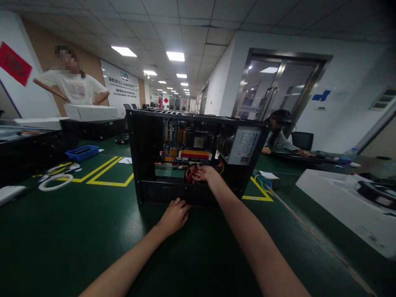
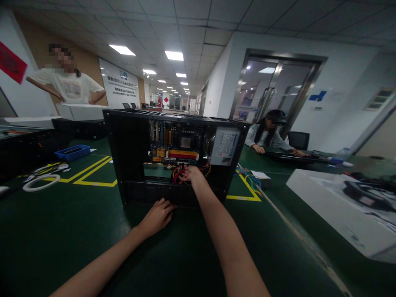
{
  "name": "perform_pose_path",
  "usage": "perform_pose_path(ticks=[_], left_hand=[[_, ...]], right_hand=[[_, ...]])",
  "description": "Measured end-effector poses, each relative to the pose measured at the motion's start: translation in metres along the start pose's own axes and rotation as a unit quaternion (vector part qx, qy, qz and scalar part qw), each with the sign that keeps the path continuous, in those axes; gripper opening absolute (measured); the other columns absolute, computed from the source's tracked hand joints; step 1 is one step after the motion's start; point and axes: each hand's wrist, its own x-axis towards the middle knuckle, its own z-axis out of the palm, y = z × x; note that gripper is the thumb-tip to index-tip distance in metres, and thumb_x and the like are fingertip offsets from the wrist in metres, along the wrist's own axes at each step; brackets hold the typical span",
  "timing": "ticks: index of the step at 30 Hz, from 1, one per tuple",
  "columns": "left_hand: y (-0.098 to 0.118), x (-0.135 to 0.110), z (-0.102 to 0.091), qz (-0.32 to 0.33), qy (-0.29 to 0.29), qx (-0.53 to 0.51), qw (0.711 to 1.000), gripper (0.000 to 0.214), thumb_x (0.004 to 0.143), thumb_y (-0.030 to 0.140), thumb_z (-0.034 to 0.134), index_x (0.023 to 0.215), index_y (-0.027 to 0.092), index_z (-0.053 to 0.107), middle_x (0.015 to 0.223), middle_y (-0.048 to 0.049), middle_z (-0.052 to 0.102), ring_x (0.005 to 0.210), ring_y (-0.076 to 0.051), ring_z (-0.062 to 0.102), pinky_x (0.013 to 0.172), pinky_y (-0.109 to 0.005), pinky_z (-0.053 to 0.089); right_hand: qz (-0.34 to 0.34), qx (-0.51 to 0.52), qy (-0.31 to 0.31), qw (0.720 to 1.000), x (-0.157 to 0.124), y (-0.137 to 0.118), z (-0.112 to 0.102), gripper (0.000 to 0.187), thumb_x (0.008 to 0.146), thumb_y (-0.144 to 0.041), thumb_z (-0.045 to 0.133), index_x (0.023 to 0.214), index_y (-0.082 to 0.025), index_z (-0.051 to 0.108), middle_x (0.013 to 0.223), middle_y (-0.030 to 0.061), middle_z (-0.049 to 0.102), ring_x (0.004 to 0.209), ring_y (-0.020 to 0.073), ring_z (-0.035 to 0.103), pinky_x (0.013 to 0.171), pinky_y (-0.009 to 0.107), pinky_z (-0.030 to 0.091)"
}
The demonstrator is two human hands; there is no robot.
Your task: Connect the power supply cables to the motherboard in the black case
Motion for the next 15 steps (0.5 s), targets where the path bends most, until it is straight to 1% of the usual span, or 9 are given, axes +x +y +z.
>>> perform_pose_path(ticks=[7,15], left_hand=[[-0.001,0.0,0.002,-0.004,-0.007,0.0,1.0,0.03,0.082,0.018,0.043,0.112,0.022,0.049,0.095,-0.0056,0.051,0.092,-0.02,0.043,0.078,-0.033,0.036],[-0.001,0.0,-0.001,-0.005,-0.007,-0.001,1.0,0.029,0.082,0.017,0.043,0.11,0.021,0.05,0.094,-0.0057,0.052,0.091,-0.021,0.043,0.078,-0.034,0.036]], right_hand=[[-0.001,-0.014,-0.005,1.0,0.014,-0.001,-0.003,0.018,0.085,-0.011,0.034,0.071,-0.017,0.042,0.072,0.0014,0.058,0.067,0.0122,0.057,0.068,0.036,0.043],[-0.005,-0.024,0.003,1.0,0.009,-0.001,-0.001,0.018,0.083,-0.009,0.032,0.07,-0.018,0.042,0.076,0.0018,0.059,0.073,0.013,0.057,0.071,0.038,0.042]])
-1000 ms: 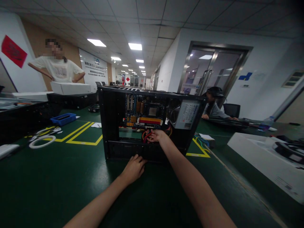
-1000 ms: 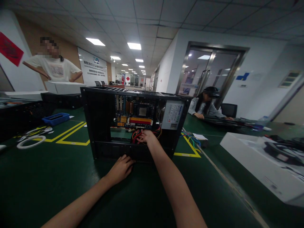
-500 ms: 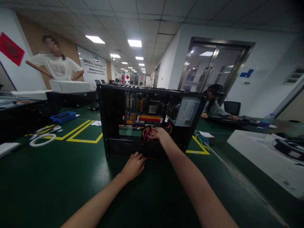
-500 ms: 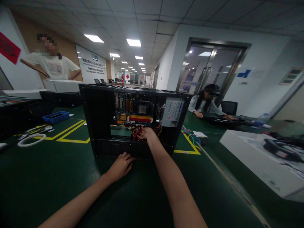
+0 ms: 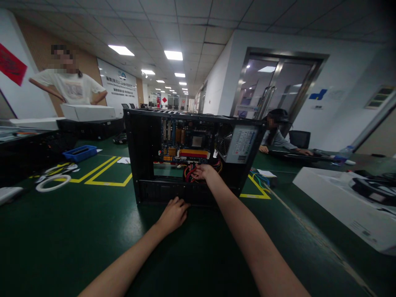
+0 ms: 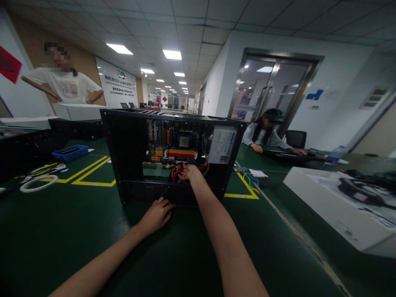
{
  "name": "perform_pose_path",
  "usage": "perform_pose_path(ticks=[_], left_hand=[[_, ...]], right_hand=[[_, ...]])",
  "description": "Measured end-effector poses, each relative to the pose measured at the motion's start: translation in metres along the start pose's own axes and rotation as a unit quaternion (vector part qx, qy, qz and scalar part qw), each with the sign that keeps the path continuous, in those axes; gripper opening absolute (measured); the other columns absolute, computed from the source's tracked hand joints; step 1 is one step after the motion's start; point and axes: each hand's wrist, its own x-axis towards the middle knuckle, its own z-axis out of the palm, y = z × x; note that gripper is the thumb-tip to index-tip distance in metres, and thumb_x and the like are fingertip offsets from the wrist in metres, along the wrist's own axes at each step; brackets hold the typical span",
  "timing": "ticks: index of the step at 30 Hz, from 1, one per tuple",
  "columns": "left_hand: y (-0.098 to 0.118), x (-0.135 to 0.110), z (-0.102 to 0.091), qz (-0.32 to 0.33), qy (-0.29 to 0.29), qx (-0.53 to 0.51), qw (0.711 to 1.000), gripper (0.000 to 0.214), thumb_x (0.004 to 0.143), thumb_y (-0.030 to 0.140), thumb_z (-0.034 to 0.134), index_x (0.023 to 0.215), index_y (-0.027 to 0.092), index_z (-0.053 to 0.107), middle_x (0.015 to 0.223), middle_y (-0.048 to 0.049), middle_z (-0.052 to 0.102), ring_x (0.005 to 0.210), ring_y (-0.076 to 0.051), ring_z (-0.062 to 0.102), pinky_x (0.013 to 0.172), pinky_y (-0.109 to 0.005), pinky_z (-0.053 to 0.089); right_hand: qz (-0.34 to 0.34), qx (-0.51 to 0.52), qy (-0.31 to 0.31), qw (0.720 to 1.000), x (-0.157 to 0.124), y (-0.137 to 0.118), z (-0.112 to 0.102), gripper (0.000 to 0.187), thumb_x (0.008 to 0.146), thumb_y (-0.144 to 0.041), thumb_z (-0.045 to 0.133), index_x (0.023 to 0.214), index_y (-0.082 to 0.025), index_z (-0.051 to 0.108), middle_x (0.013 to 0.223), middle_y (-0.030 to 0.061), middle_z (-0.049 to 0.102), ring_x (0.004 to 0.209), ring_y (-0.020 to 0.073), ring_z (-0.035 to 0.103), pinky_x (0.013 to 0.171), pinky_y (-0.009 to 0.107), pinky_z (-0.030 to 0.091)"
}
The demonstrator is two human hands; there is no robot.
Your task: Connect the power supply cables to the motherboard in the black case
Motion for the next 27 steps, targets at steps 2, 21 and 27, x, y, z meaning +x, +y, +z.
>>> perform_pose_path(ticks=[2,21,27], left_hand=[[0.0,0.0,0.0,0.0,0.001,-0.001,1.0,0.029,0.082,0.017,0.043,0.11,0.021,0.05,0.094,-0.0056,0.052,0.091,-0.021,0.043,0.078,-0.034,0.036],[-0.001,0.001,0.002,0.003,-0.001,-0.001,1.0,0.029,0.082,0.017,0.043,0.111,0.021,0.049,0.095,-0.0057,0.052,0.092,-0.021,0.043,0.081,-0.035,0.035],[0.0,0.001,0.002,-0.005,-0.004,-0.004,1.0,0.03,0.082,0.017,0.043,0.111,0.021,0.049,0.097,-0.006,0.052,0.094,-0.021,0.043,0.082,-0.036,0.035]], right_hand=[[0.001,-0.001,-0.001,1.0,-0.002,0.0,0.0,0.018,0.083,-0.01,0.033,0.071,-0.018,0.042,0.077,0.002,0.059,0.074,0.0133,0.057,0.072,0.038,0.042],[-0.016,0.005,-0.006,1.0,-0.015,0.001,0.004,0.015,0.085,-0.011,0.035,0.074,-0.017,0.043,0.077,0.0031,0.059,0.077,0.0139,0.058,0.076,0.041,0.042],[-0.022,0.001,-0.009,1.0,-0.011,0.002,0.003,0.014,0.085,-0.011,0.036,0.074,-0.016,0.043,0.078,0.0028,0.059,0.077,0.0129,0.058,0.075,0.039,0.044]])
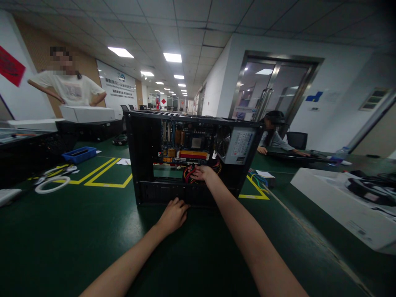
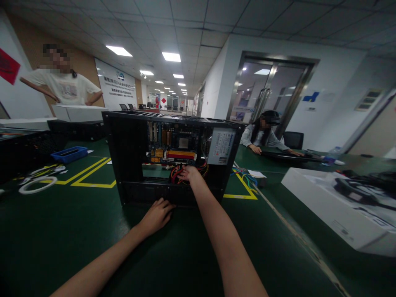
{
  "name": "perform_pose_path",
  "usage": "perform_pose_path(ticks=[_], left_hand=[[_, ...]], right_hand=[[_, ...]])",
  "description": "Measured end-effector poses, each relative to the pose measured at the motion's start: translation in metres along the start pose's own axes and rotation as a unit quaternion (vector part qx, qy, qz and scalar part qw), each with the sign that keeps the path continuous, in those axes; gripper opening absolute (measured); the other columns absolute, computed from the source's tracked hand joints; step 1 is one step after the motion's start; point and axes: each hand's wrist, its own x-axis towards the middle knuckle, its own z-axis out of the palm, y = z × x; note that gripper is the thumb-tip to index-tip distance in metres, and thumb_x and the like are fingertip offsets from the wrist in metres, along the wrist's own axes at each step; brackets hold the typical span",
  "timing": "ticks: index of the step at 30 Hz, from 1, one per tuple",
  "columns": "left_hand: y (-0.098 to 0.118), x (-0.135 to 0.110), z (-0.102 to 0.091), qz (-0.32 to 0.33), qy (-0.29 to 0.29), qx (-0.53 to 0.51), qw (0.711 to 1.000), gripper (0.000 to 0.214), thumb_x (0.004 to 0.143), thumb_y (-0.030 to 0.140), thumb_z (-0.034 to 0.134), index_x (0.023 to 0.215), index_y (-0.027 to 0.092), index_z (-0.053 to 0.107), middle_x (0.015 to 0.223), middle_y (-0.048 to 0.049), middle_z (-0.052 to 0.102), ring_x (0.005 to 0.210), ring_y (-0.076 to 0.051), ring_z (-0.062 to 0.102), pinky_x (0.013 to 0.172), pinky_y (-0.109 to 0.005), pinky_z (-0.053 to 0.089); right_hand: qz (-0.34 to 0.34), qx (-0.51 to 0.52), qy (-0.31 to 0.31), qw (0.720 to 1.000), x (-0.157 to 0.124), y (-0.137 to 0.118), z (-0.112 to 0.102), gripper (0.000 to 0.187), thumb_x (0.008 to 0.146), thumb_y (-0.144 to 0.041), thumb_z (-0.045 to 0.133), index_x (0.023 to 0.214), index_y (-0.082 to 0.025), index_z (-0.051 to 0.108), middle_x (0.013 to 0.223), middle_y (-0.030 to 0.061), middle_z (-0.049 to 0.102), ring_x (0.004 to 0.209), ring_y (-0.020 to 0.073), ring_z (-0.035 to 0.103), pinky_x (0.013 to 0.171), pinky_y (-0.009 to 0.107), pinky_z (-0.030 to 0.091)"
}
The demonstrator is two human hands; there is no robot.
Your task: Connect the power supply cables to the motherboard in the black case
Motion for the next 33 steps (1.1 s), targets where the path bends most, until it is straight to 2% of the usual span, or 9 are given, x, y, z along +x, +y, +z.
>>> perform_pose_path(ticks=[7,15,22,33], left_hand=[[0.0002,0.0001,-0.0014,0.002,0.0,-0.001,1.0,0.031,0.081,0.017,0.043,0.112,0.022,0.049,0.096,-0.0059,0.052,0.095,-0.022,0.043,0.082,-0.036,0.036],[0.0007,0.0001,-0.0016,0.0,-0.007,0.0,1.0,0.031,0.082,0.018,0.042,0.111,0.022,0.049,0.096,-0.0062,0.052,0.094,-0.022,0.043,0.082,-0.036,0.036],[0.0002,-0.0001,-0.0009,-0.001,-0.003,-0.006,1.0,0.033,0.08,0.016,0.043,0.112,0.022,0.048,0.097,-0.006,0.052,0.095,-0.022,0.043,0.083,-0.037,0.035],[-0.0011,0.0001,0.0011,0.001,0.007,-0.004,1.0,0.031,0.081,0.016,0.044,0.111,0.022,0.049,0.095,-0.0057,0.052,0.094,-0.022,0.043,0.081,-0.037,0.036]], right_hand=[[-0.014,-0.009,0.023,1.0,-0.0003,0.0013,0.0019,0.015,0.085,-0.009,0.036,0.073,-0.016,0.042,0.076,0.0026,0.057,0.075,0.0115,0.057,0.072,0.034,0.046],[-0.006,-0.024,0.009,1.0,0.0023,0.0024,-0.0007,0.015,0.085,-0.012,0.036,0.073,-0.017,0.042,0.071,0.0009,0.056,0.068,0.0115,0.055,0.069,0.035,0.046],[-0.015,-0.028,0.006,0.999,0.0063,0.0042,-0.0021,0.013,0.084,-0.013,0.038,0.074,-0.018,0.044,0.07,0.001,0.056,0.07,0.0123,0.054,0.07,0.036,0.044],[-0.017,-0.044,0.009,0.999,0.004,0.0044,-0.0011,0.014,0.085,-0.014,0.039,0.073,-0.016,0.044,0.069,0.0008,0.056,0.067,0.0113,0.053,0.067,0.032,0.044]])
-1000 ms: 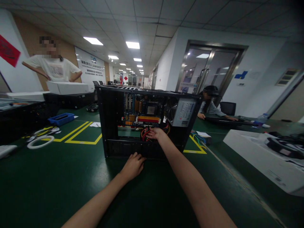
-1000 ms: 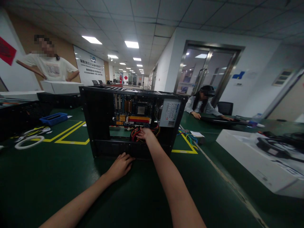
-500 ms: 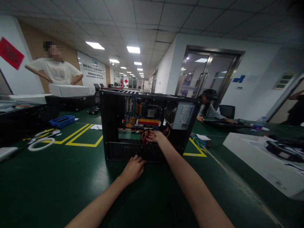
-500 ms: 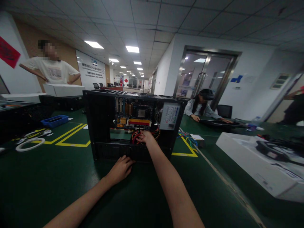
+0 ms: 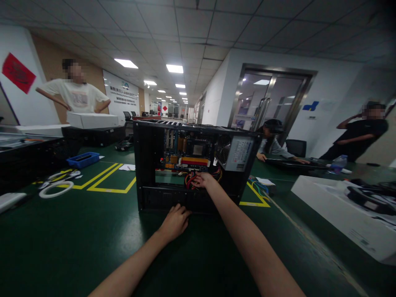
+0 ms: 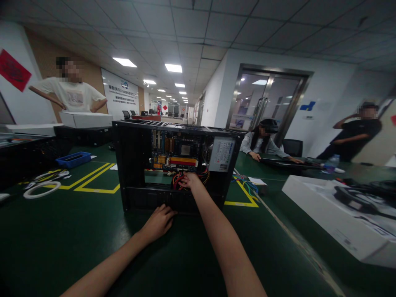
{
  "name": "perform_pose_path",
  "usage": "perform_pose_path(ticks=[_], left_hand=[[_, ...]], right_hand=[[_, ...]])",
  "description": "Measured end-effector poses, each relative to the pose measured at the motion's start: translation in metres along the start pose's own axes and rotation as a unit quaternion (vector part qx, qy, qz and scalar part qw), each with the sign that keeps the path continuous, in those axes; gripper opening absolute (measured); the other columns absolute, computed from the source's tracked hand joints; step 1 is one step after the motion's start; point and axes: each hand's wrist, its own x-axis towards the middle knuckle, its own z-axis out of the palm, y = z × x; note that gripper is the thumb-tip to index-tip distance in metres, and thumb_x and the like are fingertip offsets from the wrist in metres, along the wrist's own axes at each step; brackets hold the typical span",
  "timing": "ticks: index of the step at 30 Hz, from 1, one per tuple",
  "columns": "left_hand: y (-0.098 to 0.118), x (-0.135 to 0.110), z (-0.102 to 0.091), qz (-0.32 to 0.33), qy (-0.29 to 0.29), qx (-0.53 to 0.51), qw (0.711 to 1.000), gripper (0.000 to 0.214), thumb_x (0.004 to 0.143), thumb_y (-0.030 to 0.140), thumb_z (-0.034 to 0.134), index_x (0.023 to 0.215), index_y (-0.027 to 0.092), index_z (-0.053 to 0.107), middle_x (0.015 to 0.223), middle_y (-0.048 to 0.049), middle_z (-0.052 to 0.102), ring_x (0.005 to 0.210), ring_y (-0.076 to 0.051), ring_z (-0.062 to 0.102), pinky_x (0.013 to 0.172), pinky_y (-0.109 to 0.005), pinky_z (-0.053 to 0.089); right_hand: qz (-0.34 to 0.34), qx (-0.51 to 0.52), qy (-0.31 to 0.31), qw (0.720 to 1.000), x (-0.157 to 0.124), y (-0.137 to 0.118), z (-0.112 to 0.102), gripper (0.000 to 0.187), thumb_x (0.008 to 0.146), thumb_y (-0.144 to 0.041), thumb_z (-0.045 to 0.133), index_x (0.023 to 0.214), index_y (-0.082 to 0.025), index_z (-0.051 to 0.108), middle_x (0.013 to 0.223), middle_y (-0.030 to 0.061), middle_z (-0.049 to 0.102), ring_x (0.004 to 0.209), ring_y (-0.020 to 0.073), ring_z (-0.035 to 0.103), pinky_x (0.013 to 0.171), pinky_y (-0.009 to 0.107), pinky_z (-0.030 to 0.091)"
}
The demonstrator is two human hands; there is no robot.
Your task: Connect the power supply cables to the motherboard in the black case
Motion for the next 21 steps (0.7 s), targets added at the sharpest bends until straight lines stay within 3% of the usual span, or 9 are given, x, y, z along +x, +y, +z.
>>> perform_pose_path(ticks=[8,13,17,21], left_hand=[[-0.001,0.001,0.001,0.0,-0.006,0.002,1.0,0.031,0.08,0.017,0.044,0.11,0.021,0.049,0.096,-0.0058,0.052,0.094,-0.022,0.042,0.082,-0.037,0.036],[0.0,0.0,0.002,-0.003,-0.008,0.002,1.0,0.032,0.08,0.017,0.044,0.111,0.022,0.049,0.096,-0.0057,0.052,0.095,-0.022,0.042,0.082,-0.038,0.036],[0.0,0.0,0.002,-0.004,-0.008,0.003,1.0,0.031,0.081,0.017,0.042,0.111,0.022,0.049,0.096,-0.006,0.051,0.096,-0.022,0.042,0.083,-0.037,0.035],[-0.001,0.001,0.002,-0.002,-0.003,-0.003,1.0,0.032,0.081,0.016,0.043,0.111,0.022,0.049,0.095,-0.0058,0.052,0.094,-0.022,0.042,0.082,-0.037,0.036]], right_hand=[[-0.003,-0.029,0.02,0.999,-0.004,0.0,0.003,0.013,0.083,-0.011,0.04,0.071,-0.016,0.043,0.066,-0.0006,0.054,0.063,0.0096,0.053,0.067,0.03,0.045],[-0.009,-0.109,-0.03,0.993,0.0,0.005,0.003,0.006,0.08,-0.014,0.048,0.075,-0.016,0.046,0.066,0.0001,0.058,0.063,0.0103,0.056,0.067,0.033,0.046],[-0.037,-0.178,-0.04,0.982,-0.004,0.007,0.005,0.004,0.079,-0.015,0.051,0.078,-0.016,0.047,0.065,-0.0007,0.059,0.06,0.0094,0.057,0.065,0.032,0.048],[-0.098,-0.262,0.002,0.96,-0.02,0.008,0.005,0.015,0.074,-0.014,0.056,0.085,-0.017,0.047,0.065,-0.0016,0.059,0.054,0.0079,0.055,0.06,0.028,0.049]])
